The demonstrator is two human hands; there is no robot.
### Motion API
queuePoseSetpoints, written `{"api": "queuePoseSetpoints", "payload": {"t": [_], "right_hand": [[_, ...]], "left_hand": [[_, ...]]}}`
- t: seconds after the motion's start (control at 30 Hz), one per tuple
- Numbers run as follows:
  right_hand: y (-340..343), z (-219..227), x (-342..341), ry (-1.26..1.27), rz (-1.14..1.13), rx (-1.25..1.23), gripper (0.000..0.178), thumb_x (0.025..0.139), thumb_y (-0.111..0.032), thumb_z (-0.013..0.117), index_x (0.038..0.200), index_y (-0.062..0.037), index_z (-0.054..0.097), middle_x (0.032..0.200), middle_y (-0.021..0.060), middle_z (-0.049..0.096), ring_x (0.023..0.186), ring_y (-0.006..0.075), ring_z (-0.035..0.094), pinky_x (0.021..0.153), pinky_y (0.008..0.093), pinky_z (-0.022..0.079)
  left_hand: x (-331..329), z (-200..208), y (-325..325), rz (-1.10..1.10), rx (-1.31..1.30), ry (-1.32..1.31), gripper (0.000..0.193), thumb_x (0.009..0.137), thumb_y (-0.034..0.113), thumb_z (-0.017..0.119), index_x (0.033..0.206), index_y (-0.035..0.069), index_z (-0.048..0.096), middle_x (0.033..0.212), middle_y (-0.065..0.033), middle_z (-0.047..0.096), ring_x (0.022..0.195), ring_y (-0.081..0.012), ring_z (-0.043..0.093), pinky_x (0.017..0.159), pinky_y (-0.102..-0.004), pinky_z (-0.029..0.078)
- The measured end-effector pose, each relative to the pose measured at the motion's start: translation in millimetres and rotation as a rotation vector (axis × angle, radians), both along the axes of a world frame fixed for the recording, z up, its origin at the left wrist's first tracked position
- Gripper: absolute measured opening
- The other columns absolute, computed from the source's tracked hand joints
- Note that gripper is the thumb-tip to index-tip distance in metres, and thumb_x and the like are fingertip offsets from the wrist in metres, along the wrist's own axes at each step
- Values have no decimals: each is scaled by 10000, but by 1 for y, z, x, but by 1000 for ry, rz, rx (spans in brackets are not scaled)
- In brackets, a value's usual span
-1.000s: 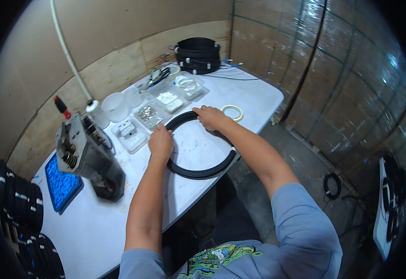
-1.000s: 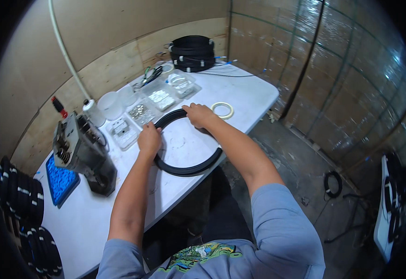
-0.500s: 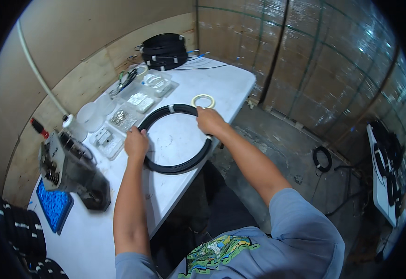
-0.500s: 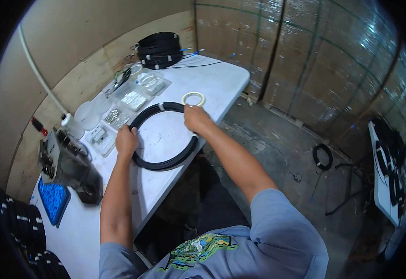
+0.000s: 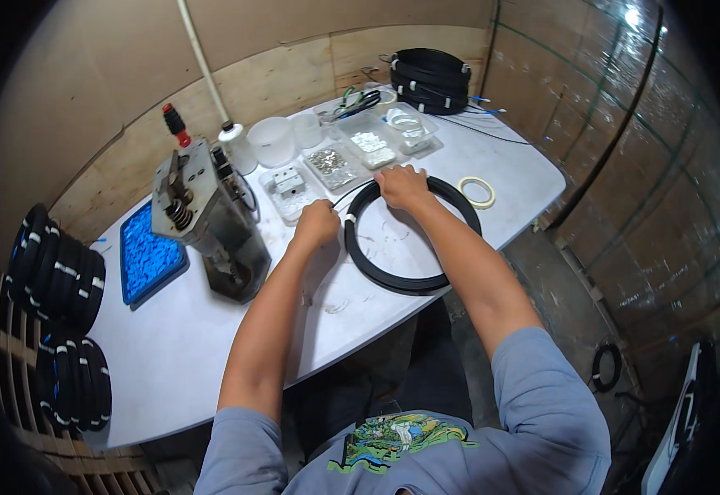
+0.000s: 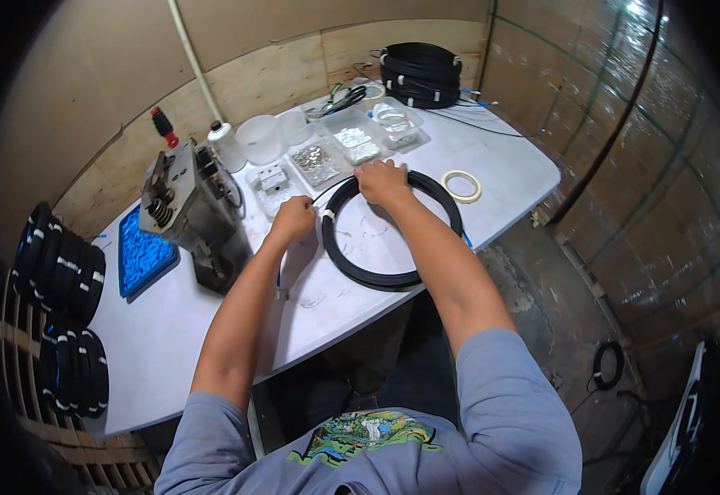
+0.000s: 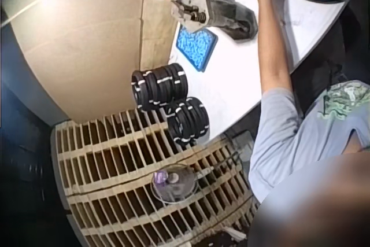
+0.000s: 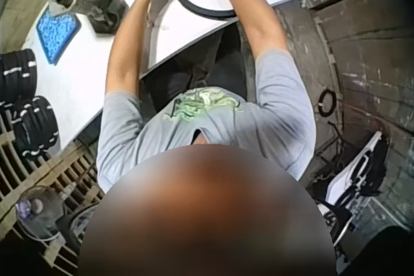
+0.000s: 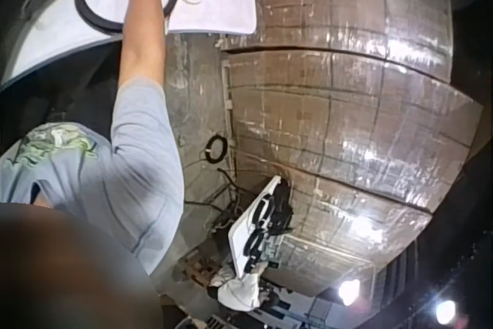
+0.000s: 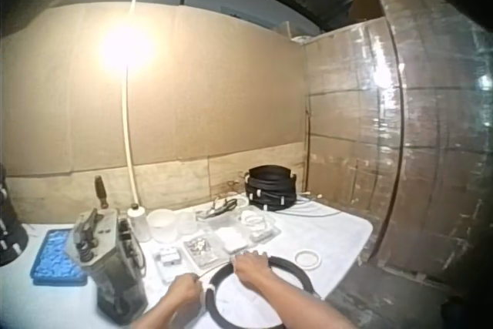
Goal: The recorder is shown manually assembling a wire harness by applying tape and using a terminal crimping machine.
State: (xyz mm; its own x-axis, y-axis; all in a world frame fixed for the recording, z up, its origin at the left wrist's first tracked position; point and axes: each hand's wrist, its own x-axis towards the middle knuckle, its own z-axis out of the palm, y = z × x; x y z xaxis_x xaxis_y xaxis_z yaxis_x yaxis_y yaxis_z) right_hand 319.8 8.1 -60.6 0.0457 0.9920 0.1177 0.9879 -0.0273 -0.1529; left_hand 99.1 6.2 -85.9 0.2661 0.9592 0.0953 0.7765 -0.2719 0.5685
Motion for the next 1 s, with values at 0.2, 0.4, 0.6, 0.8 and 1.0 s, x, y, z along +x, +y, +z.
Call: {"api": "queuePoseSetpoints", "payload": {"t": [0.2,0.4,0.6,0.8,1.0], "right_hand": [[-5,1,-62,62,454,-40,347,982,-349,488,1144,-135,708,1209,159,661,1184,345,589,1031,535,397],[-72,-13,-98,33,561,70,437,905,-308,607,1290,-103,633,1351,182,577,1309,357,489,1106,514,349],[-155,-27,-98,-98,291,189,573,909,-250,612,1428,-42,486,1220,212,603,1150,370,565,874,497,511],[-135,-40,-95,-171,202,226,519,913,-174,554,1402,-11,496,1057,152,649,873,309,669,651,412,568],[-90,-41,-83,3,131,223,554,884,-120,583,1399,41,458,1100,214,635,958,363,679,753,442,589]], "left_hand": [[-35,-26,15,28,-191,-179,242,823,106,644,1002,-23,742,908,-245,729,877,-355,730,803,-407,575],[-51,-15,-19,-1,-385,-220,262,819,80,695,1056,-25,733,773,-132,741,653,-189,718,647,-317,581],[-55,-14,-52,-49,-382,-260,176,904,18,630,1039,-78,690,796,-107,709,625,-148,652,585,-298,556],[-37,2,-79,-54,-292,-242,219,915,39,625,1083,-86,687,803,-122,720,625,-159,673,585,-299,558],[-9,-8,-83,-12,-276,-360,186,936,29,609,1041,-99,693,794,-132,719,599,-159,668,535,-294,539]]}}
